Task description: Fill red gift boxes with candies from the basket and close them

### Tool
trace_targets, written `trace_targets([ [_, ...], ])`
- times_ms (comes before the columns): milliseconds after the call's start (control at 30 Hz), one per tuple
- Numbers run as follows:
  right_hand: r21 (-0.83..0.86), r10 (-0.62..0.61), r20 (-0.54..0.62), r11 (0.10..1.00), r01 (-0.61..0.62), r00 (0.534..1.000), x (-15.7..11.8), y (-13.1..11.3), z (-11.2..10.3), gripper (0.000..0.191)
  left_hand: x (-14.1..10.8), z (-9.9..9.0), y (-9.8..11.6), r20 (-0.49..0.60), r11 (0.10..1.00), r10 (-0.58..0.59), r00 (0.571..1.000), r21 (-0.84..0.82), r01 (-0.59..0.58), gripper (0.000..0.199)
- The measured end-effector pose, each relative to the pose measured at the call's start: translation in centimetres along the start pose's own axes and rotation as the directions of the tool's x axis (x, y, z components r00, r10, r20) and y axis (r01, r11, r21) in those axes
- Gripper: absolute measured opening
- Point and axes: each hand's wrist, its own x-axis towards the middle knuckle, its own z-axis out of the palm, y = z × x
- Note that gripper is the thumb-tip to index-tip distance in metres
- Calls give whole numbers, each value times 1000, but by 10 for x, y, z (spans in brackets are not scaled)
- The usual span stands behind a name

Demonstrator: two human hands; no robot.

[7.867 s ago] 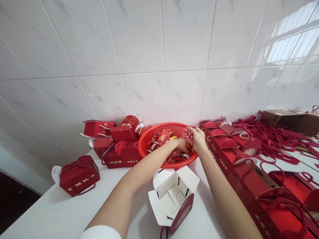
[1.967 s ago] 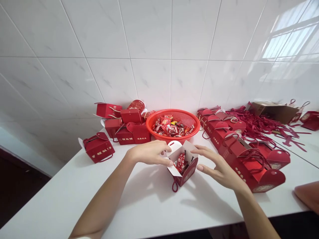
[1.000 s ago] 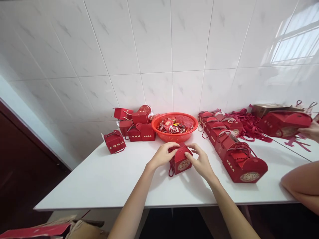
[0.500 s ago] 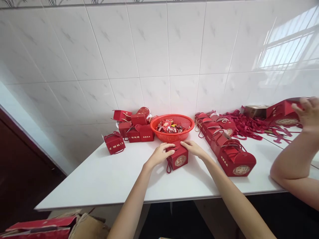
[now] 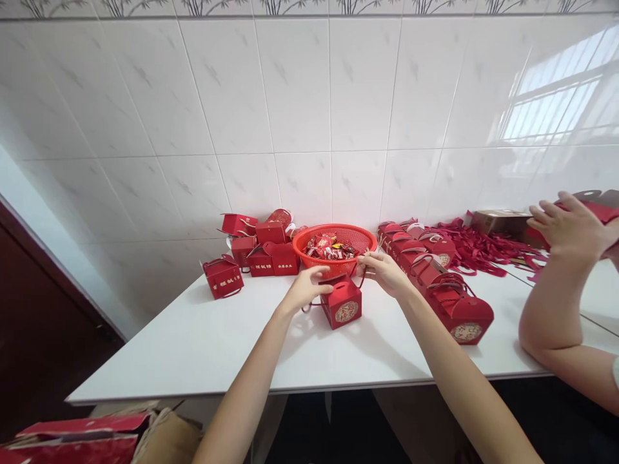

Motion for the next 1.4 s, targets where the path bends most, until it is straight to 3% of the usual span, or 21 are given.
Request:
trace_targets([
  [133,-106,-24,30,994,27,999,3,-18,7,38,-3,-16,38,-56,980,130,990,-147,-137,46],
  [300,-252,-85,72,962,100,994,4,-26,21,38,-9,-14,72,131,946,237,963,-257,-198,38],
  [533,-304,-207,-11,933,194,978,-2,-24,28,28,-13,10,77,178,918,349,920,-262,-297,51],
  [733,-296,-372,-110,898,327,922,-10,-51,25,11,-26,21,80,111,823,521,846,-330,-463,57],
  [933,-297,-322,-18,906,302,947,-24,-70,22,30,-24,28,96,120,767,579,807,-416,-488,61],
  [1033,-315,-363,-60,891,327,930,-17,-76,15,22,-20,28,102,131,767,591,796,-400,-503,59],
  [1200,-423,-472,-255,839,342,844,8,-110,-25,7,-33,24,84,71,778,557,827,-393,-491,55],
  [1333,-523,-619,-335,749,406,710,20,-147,-74,9,-49,28,39,106,836,451,886,-399,-377,43],
  [1400,-596,-634,-418,732,330,651,23,-156,-98,11,-54,32,15,134,869,381,915,-391,-304,37],
])
